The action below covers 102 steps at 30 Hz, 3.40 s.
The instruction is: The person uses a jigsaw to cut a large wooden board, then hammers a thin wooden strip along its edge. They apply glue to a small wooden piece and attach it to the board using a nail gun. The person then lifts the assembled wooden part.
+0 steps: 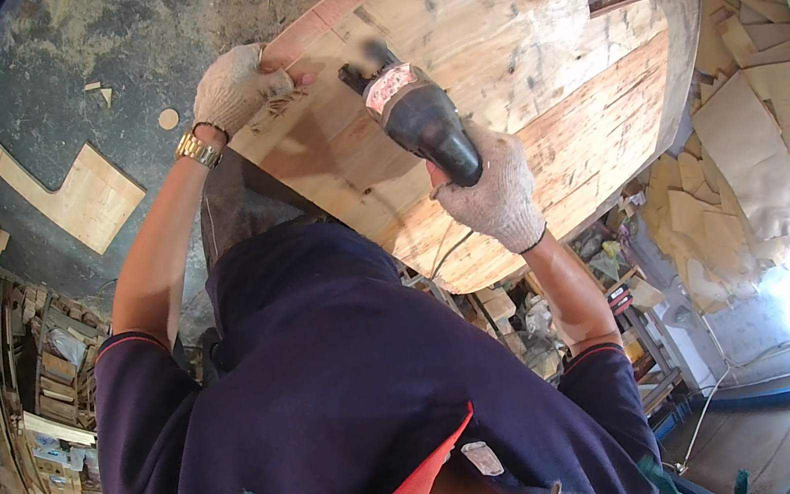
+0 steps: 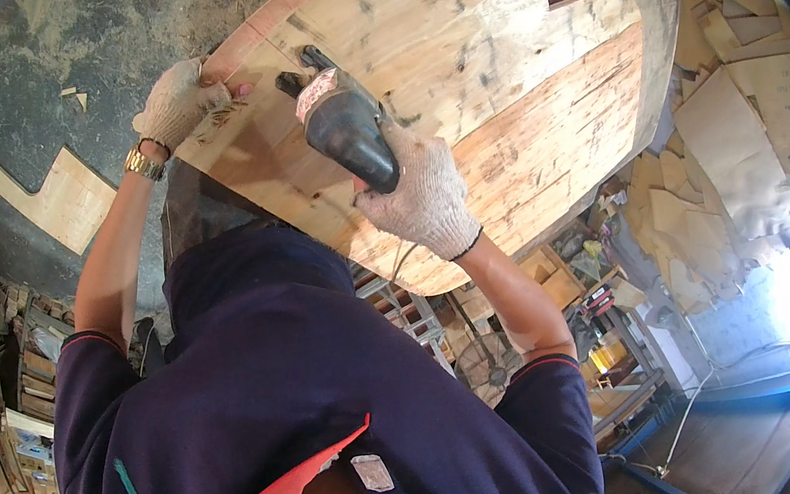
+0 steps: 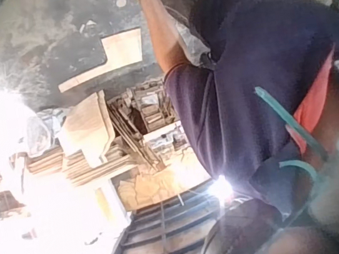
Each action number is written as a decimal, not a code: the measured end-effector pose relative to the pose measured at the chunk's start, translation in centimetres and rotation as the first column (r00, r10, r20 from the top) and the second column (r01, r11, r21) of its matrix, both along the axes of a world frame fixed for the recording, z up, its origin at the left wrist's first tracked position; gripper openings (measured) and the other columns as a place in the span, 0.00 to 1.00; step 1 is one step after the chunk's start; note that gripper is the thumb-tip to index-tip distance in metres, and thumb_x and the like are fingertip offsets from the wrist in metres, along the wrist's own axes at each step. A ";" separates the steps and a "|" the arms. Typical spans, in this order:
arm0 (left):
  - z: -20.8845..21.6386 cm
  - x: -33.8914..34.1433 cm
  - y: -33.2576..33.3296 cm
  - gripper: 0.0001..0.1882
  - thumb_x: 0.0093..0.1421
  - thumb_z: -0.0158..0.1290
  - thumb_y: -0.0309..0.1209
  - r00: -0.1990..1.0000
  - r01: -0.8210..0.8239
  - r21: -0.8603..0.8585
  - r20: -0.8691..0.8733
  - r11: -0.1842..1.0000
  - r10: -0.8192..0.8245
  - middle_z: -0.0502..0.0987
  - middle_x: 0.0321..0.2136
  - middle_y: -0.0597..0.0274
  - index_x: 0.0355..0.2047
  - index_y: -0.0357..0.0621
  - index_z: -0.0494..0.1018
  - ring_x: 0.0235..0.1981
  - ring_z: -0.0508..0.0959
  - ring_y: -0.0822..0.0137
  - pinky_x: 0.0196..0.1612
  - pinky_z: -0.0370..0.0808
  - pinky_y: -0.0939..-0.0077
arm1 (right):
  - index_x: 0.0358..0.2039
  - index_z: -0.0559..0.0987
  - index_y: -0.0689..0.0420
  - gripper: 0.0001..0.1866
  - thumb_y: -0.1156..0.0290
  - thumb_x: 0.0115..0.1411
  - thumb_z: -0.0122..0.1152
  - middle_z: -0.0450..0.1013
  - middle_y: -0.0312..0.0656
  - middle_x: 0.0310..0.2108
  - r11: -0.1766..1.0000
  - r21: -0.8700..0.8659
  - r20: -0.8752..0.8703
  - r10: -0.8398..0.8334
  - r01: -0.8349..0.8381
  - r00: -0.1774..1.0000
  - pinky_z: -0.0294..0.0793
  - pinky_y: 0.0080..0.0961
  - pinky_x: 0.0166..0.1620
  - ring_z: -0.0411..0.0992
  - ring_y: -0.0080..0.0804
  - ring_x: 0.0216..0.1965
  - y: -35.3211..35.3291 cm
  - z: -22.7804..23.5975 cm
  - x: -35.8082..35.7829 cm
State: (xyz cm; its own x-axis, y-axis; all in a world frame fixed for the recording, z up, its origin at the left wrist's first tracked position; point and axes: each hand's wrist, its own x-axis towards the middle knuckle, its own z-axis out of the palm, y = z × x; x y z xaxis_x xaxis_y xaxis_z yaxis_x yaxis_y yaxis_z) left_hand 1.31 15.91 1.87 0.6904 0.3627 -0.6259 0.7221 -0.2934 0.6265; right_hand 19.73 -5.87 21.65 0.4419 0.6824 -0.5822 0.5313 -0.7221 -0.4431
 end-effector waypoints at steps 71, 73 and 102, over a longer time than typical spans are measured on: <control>0.4 0.1 -0.3 0.29 0.54 0.64 0.54 0.998 -0.033 -0.034 -0.051 0.999 0.032 0.84 0.36 0.49 0.51 0.50 0.81 0.40 0.84 0.50 0.43 0.79 0.58 | 0.33 0.77 0.61 0.15 0.70 0.46 0.67 0.76 0.52 0.23 1.000 0.003 -0.037 -0.007 0.007 0.999 0.78 0.41 0.34 0.79 0.56 0.29 5.2 0.4 -0.3; 0.3 0.0 -0.4 0.29 0.54 0.64 0.53 0.998 -0.044 -0.036 -0.050 0.998 0.043 0.84 0.36 0.49 0.50 0.50 0.81 0.40 0.84 0.50 0.43 0.79 0.58 | 0.32 0.75 0.61 0.14 0.69 0.46 0.66 0.75 0.53 0.24 1.000 -0.023 -0.048 -0.020 0.019 0.999 0.79 0.44 0.36 0.78 0.58 0.31 5.3 0.4 -0.3; 2.3 1.0 0.1 0.31 0.51 0.68 0.55 0.993 -0.063 -0.100 -0.106 0.993 0.052 0.84 0.33 0.49 0.50 0.49 0.81 0.36 0.84 0.51 0.40 0.79 0.60 | 0.36 0.80 0.62 0.15 0.70 0.48 0.70 0.77 0.51 0.23 0.998 0.052 0.014 0.037 -0.038 0.999 0.78 0.35 0.32 0.80 0.49 0.26 6.9 0.1 -0.4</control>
